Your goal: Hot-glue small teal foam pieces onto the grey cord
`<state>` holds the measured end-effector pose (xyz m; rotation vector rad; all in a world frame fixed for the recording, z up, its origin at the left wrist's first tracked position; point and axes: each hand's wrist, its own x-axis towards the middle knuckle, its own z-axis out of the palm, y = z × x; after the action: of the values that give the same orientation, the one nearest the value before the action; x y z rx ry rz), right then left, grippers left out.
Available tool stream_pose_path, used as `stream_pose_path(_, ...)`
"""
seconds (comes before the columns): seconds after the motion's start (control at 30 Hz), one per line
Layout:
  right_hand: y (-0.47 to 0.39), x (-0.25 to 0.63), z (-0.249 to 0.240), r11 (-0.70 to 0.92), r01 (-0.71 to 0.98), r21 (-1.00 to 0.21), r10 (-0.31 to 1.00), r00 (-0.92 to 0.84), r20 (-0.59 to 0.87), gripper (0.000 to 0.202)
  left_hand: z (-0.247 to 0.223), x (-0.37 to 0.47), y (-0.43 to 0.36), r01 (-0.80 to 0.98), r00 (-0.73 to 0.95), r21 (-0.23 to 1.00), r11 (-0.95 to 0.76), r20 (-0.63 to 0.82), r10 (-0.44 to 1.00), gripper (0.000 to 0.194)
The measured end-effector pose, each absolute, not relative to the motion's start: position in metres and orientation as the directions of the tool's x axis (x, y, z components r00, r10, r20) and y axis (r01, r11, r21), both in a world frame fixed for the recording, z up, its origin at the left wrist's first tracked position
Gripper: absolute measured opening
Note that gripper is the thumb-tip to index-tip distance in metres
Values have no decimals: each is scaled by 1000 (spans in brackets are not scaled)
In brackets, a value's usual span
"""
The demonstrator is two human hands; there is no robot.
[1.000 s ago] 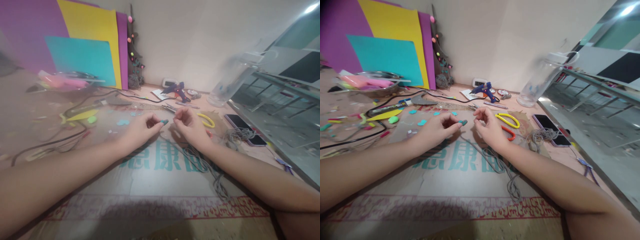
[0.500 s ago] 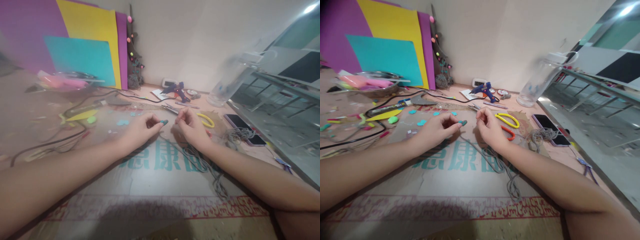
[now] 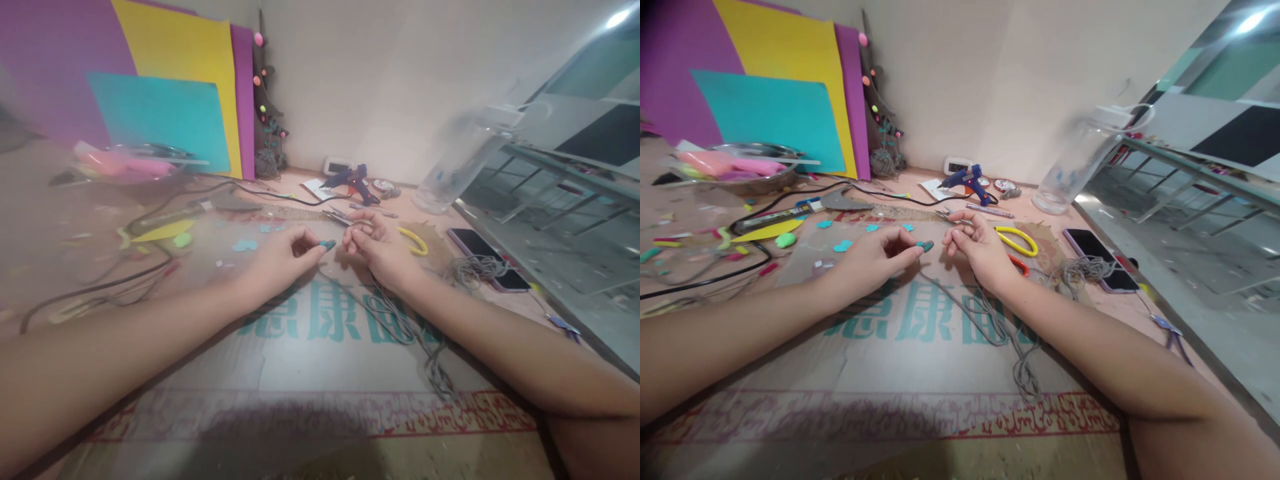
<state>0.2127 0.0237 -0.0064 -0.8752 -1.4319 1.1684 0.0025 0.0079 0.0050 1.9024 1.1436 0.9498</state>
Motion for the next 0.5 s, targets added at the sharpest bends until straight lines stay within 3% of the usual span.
stream_pose_path(0.5, 21, 210, -4, 338, 32, -941, 931, -157, 330, 27, 5, 2, 8, 389, 346, 852, -350, 217, 913, 19)
